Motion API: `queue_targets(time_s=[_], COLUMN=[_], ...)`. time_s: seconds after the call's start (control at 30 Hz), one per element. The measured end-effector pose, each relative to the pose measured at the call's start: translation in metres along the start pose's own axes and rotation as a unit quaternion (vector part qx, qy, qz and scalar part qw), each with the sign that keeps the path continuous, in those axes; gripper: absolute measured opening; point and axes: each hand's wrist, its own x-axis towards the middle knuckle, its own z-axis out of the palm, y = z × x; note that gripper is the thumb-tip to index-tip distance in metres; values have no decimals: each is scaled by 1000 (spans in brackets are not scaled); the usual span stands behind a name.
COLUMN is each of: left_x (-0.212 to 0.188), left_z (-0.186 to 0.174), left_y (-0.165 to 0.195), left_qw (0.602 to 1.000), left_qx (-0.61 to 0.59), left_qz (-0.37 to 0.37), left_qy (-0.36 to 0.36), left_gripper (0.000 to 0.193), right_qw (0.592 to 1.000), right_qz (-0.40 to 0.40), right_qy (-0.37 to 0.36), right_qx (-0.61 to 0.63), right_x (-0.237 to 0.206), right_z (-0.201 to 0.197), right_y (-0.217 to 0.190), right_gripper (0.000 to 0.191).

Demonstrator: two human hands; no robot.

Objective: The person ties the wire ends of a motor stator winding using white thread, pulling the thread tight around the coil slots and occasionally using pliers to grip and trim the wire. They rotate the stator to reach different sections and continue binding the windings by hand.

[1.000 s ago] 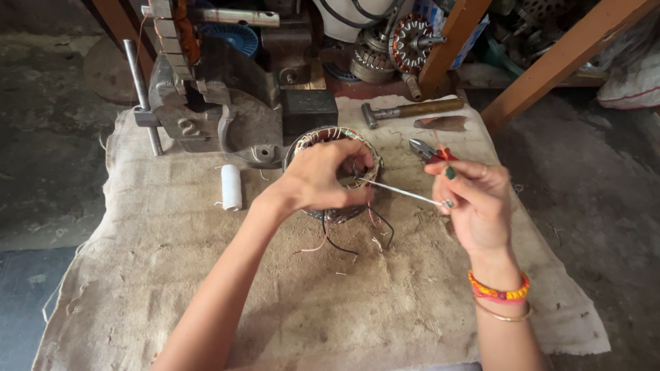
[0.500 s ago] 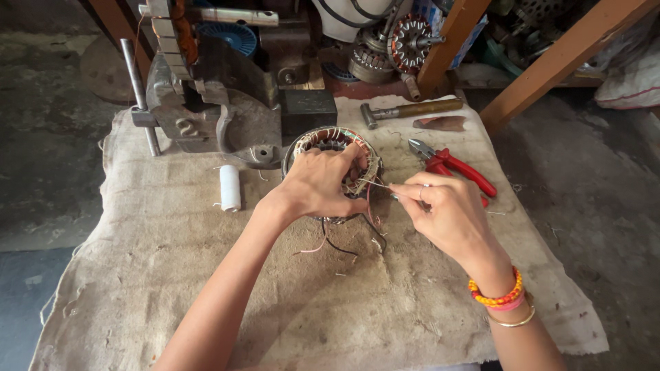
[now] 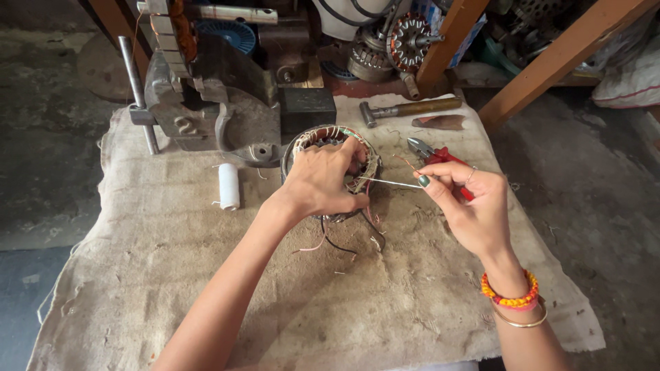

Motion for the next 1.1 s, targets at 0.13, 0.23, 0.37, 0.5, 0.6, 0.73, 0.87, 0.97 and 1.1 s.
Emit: queue_targets(time_s=[0.13, 0.23, 0.37, 0.5, 0.6, 0.73, 0.87, 0.97, 1.1], left_x=[-1, -3, 1, 0, 1, 2, 2, 1, 1], left_z=[-2, -6, -3, 1, 3, 6, 6, 5, 2], left_y=[0, 1, 12, 11, 5, -1, -4, -5, -5], left_qw=[1000, 1000, 998, 999, 999, 998, 996, 993, 994], left_qx=[-10, -2, 64, 26, 3, -34, -67, -89, -88], left_qz=[21, 25, -29, -30, -12, -2, 11, 31, 46], left_qy=[15, 3, -7, 21, 40, 53, 62, 68, 48], left_gripper=[63, 65, 77, 63, 55, 50, 47, 46, 47], right_qw=[1000, 1000, 999, 997, 995, 988, 987, 981, 993], right_qz=[-5, 3, -22, -26, -53, -128, -99, -103, -58], right_qy=[-13, 17, 39, 69, 81, 85, 93, 121, 96], right_qx=[-5, 7, 18, -30, -31, 15, 88, 109, 35], right_x=[-2, -2, -1, 6, 25, 46, 62, 57, 24], right_z=[2, 2, 0, 2, 0, 0, 7, 3, 2], right_y=[-1, 2, 9, 17, 20, 16, 16, 25, 44], right_gripper=[14, 11, 11, 11, 10, 11, 10, 10, 14])
